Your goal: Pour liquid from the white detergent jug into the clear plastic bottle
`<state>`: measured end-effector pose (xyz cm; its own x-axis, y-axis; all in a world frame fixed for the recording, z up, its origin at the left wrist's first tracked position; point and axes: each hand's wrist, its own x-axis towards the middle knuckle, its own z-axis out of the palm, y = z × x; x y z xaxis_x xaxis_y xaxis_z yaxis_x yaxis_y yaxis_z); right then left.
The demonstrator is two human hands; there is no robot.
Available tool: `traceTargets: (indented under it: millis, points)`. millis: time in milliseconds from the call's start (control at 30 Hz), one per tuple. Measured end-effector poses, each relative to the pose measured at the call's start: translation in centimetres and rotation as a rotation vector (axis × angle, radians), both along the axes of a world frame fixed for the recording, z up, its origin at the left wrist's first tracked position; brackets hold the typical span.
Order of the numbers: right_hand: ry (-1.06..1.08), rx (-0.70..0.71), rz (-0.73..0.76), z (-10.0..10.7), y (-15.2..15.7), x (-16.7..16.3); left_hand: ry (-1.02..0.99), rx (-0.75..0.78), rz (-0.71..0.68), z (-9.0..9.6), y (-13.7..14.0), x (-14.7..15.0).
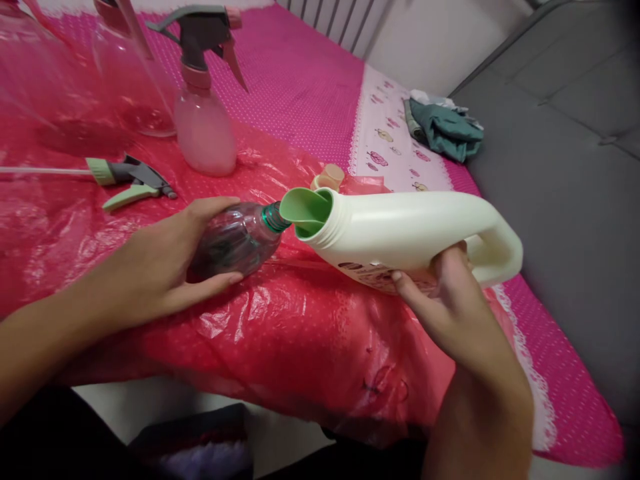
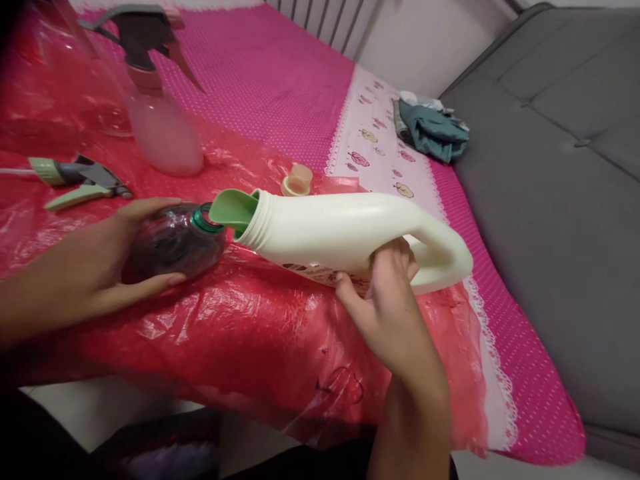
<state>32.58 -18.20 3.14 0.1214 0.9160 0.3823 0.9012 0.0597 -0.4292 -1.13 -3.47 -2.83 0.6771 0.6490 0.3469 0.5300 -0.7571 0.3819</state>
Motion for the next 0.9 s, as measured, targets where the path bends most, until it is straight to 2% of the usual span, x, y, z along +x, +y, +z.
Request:
traceTargets:
  millis: [500, 900]
  points:
    - [-0.019, 0.025, -0.03, -0.25, 0.29, -0.25, 0.005, 0.037, 0.006, -0.33, 0.25, -0.1]
    - [-0.136, 0.103, -0.055, -0.97, 0.55, -0.43, 0.005, 0.027, 0.007, -0.27, 0.24, -0.08]
